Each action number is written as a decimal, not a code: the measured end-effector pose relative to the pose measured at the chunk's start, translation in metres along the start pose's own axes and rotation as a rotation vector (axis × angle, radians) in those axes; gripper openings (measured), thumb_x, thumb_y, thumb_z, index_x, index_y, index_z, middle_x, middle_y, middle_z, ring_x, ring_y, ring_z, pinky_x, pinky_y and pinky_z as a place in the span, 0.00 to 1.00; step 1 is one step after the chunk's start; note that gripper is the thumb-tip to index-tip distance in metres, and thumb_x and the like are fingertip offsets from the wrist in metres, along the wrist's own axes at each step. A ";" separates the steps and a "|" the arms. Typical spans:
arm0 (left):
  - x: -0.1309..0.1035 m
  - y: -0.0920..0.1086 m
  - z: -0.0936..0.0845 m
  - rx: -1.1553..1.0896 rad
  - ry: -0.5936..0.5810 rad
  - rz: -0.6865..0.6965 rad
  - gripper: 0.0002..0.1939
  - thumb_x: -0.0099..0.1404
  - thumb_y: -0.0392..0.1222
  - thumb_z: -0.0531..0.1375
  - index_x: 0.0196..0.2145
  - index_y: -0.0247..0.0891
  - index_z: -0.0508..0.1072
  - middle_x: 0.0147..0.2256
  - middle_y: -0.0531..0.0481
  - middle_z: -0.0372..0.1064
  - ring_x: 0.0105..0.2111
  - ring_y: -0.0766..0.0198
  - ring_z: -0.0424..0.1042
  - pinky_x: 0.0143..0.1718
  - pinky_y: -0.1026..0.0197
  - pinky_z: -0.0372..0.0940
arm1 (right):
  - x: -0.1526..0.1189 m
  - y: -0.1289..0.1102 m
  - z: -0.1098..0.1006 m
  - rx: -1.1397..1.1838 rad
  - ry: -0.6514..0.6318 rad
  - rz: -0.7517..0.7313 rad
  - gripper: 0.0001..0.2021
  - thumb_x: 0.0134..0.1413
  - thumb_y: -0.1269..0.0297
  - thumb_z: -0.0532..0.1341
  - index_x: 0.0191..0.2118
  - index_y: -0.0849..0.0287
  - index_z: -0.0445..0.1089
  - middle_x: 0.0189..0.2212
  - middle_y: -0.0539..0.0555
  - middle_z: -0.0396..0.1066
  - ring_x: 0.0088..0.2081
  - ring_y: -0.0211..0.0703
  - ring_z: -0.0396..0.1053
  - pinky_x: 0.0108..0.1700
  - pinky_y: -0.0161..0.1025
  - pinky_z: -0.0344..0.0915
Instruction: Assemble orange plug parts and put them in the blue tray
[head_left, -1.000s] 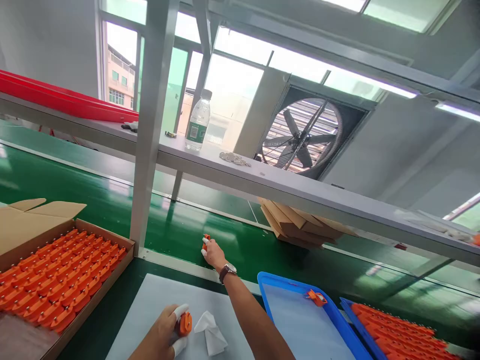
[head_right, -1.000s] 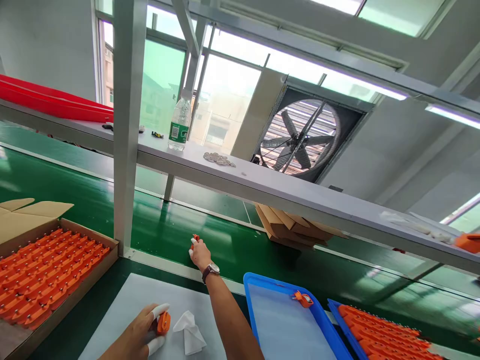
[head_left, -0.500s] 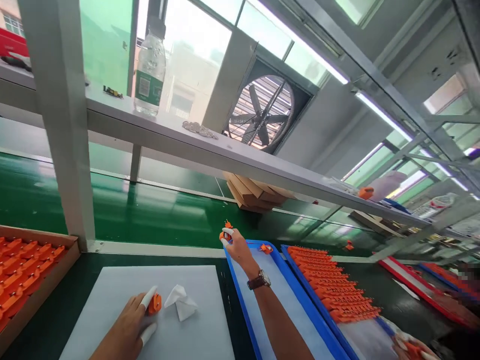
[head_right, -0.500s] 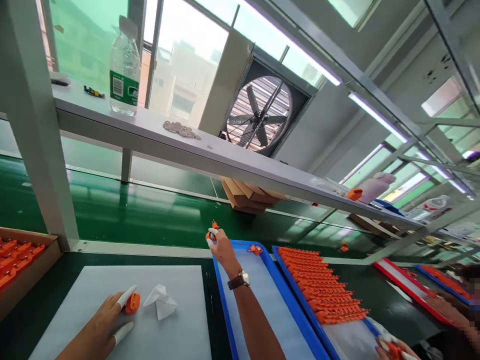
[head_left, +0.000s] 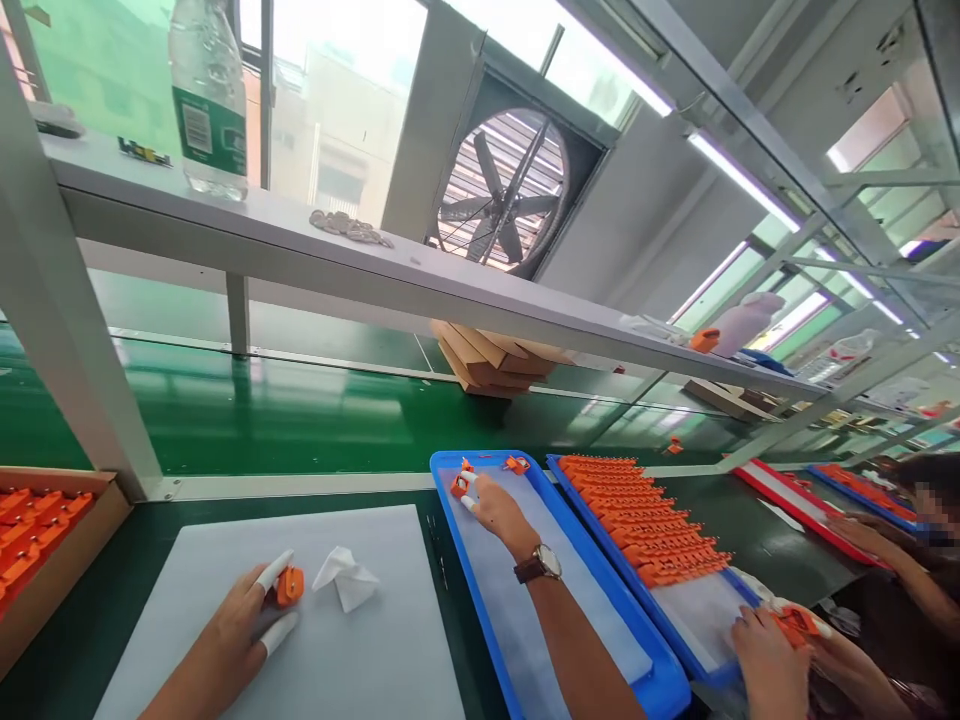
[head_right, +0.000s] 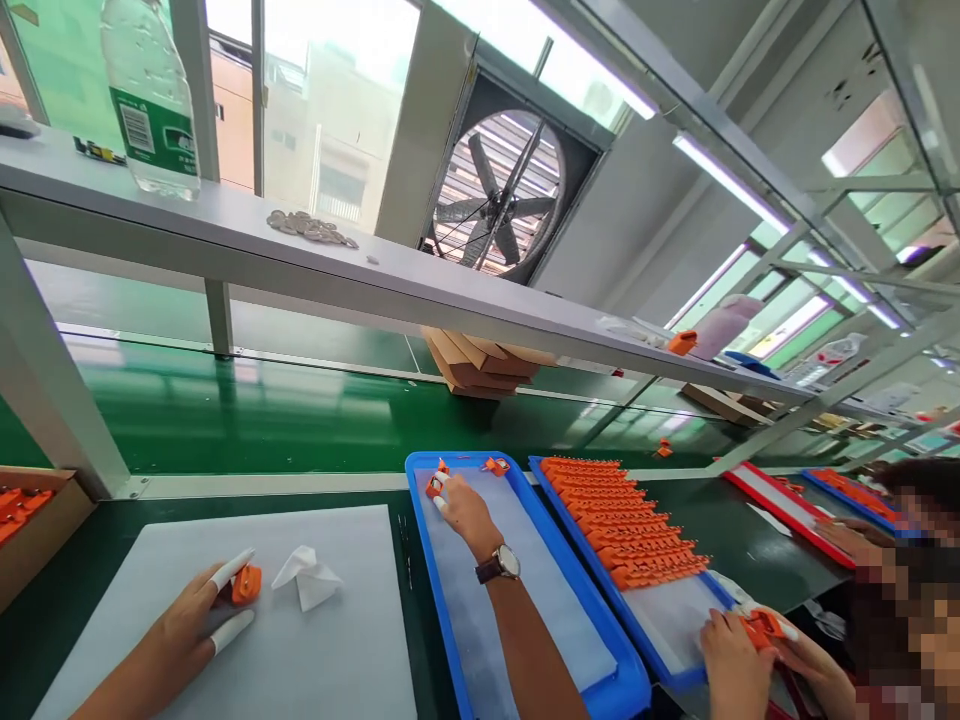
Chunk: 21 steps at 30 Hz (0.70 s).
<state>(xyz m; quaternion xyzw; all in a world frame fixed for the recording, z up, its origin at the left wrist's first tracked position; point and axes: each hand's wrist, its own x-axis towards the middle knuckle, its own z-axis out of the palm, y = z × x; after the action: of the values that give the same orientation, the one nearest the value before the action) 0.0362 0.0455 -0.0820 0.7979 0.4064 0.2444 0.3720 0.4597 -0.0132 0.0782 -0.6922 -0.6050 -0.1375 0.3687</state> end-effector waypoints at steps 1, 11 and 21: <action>0.000 0.005 -0.003 -0.006 -0.002 -0.010 0.33 0.64 0.38 0.56 0.67 0.42 0.59 0.60 0.40 0.66 0.57 0.48 0.69 0.60 0.45 0.65 | -0.002 -0.006 -0.010 -0.003 -0.086 0.010 0.15 0.60 0.60 0.63 0.26 0.62 0.77 0.19 0.56 0.71 0.18 0.37 0.66 0.20 0.37 0.57; 0.007 0.034 -0.028 -0.014 -0.066 -0.042 0.34 0.63 0.34 0.58 0.65 0.50 0.62 0.52 0.44 0.70 0.48 0.54 0.73 0.54 0.50 0.70 | -0.067 -0.117 -0.022 0.134 -0.627 0.059 0.22 0.64 0.67 0.58 0.62 0.49 0.66 0.60 0.56 0.68 0.56 0.51 0.71 0.56 0.47 0.73; 0.014 0.046 -0.036 -0.041 -0.061 -0.025 0.26 0.66 0.42 0.62 0.61 0.50 0.67 0.44 0.48 0.73 0.39 0.59 0.74 0.44 0.55 0.74 | -0.089 -0.150 0.117 0.257 -0.599 -0.152 0.21 0.43 0.87 0.55 0.39 0.59 0.74 0.44 0.61 0.74 0.47 0.55 0.72 0.48 0.51 0.76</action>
<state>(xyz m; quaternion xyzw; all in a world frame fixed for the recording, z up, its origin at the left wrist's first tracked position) 0.0404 0.0529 -0.0225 0.7921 0.3998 0.2233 0.4035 0.2689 -0.0002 -0.0076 -0.6026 -0.7487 0.1224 0.2474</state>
